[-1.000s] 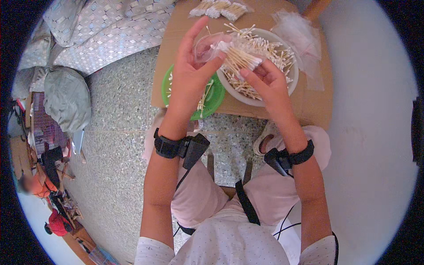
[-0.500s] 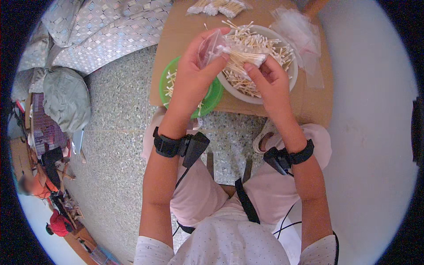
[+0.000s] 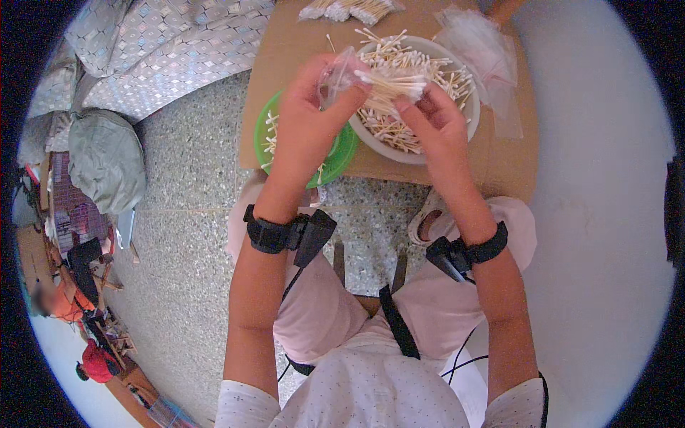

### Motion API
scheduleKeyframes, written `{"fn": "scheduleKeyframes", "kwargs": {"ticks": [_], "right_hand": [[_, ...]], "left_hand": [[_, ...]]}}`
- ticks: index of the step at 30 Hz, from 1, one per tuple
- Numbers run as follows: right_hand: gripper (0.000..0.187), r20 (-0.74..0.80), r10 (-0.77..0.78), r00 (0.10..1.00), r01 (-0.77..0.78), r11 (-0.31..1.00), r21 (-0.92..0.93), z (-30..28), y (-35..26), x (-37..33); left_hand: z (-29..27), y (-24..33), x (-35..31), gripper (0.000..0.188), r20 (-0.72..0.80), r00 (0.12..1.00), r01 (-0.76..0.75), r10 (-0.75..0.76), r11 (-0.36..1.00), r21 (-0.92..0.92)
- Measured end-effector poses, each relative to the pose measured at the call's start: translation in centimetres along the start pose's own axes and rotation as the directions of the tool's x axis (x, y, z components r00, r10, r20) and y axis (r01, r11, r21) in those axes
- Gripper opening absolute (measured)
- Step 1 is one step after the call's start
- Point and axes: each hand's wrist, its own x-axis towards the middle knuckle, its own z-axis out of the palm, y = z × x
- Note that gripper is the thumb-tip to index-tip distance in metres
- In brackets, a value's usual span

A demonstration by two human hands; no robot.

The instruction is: Sorting cotton swabs and packaging them into small plastic bags.

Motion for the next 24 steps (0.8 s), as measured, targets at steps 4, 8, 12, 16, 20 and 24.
{"fn": "scheduleKeyframes", "kwargs": {"ticks": [4,8,12,16,20,24], "right_hand": [[0.033,-0.043,0.014,0.999,-0.014,1.0,0.0,-0.1,-0.4,-0.1],[0.033,-0.007,0.052,0.999,-0.052,0.999,-0.002,-0.2,-0.4,-0.1],[0.037,0.034,0.081,0.996,-0.08,0.997,-0.015,-0.1,-0.3,-0.2],[0.041,0.003,0.114,0.993,-0.114,0.993,-0.005,0.7,-0.9,-0.7],[0.037,0.047,0.155,0.987,-0.158,0.986,0.062,0.3,-0.3,-0.4],[0.032,0.126,0.16,0.979,-0.148,0.984,-0.098,-0.3,-0.6,-0.4]], "left_hand": [[-0.8,-0.3,0.0,0.025,0.11,0.991,-0.103,0.08,0.969,0.223],[-0.5,-0.9,-0.3,0.028,0.068,0.998,-0.024,0.013,0.985,0.17],[0.0,-0.2,-0.3,0.028,-0.1,0.994,0.03,-0.036,0.998,-0.057],[0.2,0.1,-0.2,0.025,-0.151,0.988,-0.056,0.032,0.986,-0.155],[0.5,-0.1,-0.2,0.023,-0.195,0.981,-0.043,0.009,0.984,-0.174],[0.4,-0.2,-0.2,0.022,-0.168,0.984,-0.081,0.058,0.987,-0.138]]}}
